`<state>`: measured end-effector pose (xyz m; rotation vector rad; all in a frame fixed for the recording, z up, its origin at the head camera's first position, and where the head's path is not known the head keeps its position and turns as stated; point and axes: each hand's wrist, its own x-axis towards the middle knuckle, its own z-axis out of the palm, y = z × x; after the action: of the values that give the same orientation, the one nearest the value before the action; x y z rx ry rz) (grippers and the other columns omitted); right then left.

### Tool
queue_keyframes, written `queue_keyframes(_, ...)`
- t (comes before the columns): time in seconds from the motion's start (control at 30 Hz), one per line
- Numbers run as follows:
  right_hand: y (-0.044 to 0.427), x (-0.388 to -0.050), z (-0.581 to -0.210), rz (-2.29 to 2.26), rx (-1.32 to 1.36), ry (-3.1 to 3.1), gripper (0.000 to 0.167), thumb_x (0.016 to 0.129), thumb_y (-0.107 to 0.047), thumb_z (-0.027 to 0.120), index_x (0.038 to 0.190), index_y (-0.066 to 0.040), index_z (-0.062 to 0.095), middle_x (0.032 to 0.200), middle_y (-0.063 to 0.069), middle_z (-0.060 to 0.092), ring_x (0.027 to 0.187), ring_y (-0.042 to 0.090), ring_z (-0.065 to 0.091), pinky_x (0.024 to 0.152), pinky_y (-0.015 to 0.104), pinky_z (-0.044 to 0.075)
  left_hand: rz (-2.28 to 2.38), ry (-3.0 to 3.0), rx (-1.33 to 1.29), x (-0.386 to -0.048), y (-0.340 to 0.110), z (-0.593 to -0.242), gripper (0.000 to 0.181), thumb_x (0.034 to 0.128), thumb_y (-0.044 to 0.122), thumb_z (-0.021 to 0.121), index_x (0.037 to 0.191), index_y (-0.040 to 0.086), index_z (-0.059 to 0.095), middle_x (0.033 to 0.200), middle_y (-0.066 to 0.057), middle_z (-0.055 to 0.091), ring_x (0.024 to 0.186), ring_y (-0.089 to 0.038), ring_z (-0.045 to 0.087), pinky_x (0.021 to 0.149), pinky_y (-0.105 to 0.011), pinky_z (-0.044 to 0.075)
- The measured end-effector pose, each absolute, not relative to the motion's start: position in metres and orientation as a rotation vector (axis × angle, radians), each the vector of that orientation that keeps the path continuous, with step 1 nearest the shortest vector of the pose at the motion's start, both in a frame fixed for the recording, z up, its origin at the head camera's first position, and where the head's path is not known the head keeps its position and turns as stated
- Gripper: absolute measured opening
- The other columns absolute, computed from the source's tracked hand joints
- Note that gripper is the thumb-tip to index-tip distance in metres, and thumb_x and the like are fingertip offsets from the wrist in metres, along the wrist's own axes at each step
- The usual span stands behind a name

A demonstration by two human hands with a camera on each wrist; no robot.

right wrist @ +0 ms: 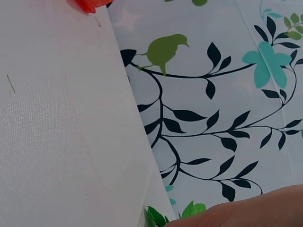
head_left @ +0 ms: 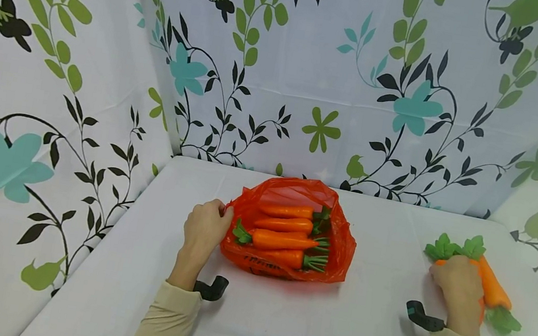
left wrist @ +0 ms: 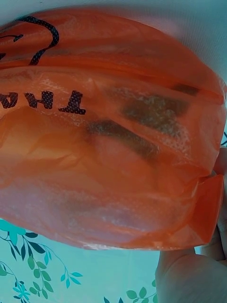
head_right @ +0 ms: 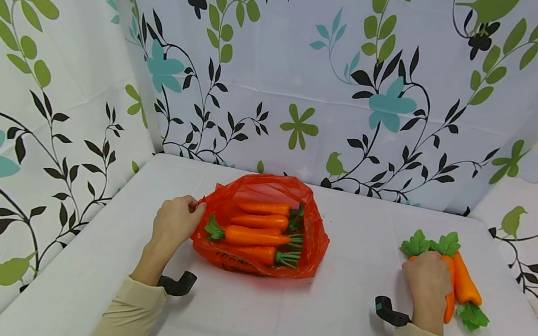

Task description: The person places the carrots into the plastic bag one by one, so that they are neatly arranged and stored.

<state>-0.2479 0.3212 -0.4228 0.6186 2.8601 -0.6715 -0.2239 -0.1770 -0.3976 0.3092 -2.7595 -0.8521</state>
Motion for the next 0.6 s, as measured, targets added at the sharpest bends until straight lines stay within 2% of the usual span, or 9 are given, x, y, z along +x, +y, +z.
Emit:
queue_keyframes(0.33,0.3221,-0.2495,-0.4221,-0.632,0.568,2.843,0.036,0.083,-0.022,0.054,0.097,0.011,0.053,0.082,0.022,0.051,0.076,0.037,0.051,0.063,0.046,0.045,-0.852,-2.763,0.315,-0.2241,-0.1774,-0.3969,0.028,0.0983,0.029,0.058,0.087,0.005,0.068,0.069,-0.009,0.063,0.058,-0.021,0.054,0.051,-0.026,0.046)
queue_keyframes(0.6,0.3234,-0.2489,-0.4205,-0.575,0.523,2.842,0.042,0.085,-0.024,0.052,0.103,0.013,0.054,0.091,0.029,0.054,0.079,0.040,0.053,0.064,0.052,0.048,-0.851,-2.759,0.308,-0.2237,-0.1779,-0.3962,0.029,0.0984,0.028,0.057,0.089,0.003,0.068,0.070,-0.009,0.063,0.058,-0.021,0.054,0.052,-0.027,0.048)
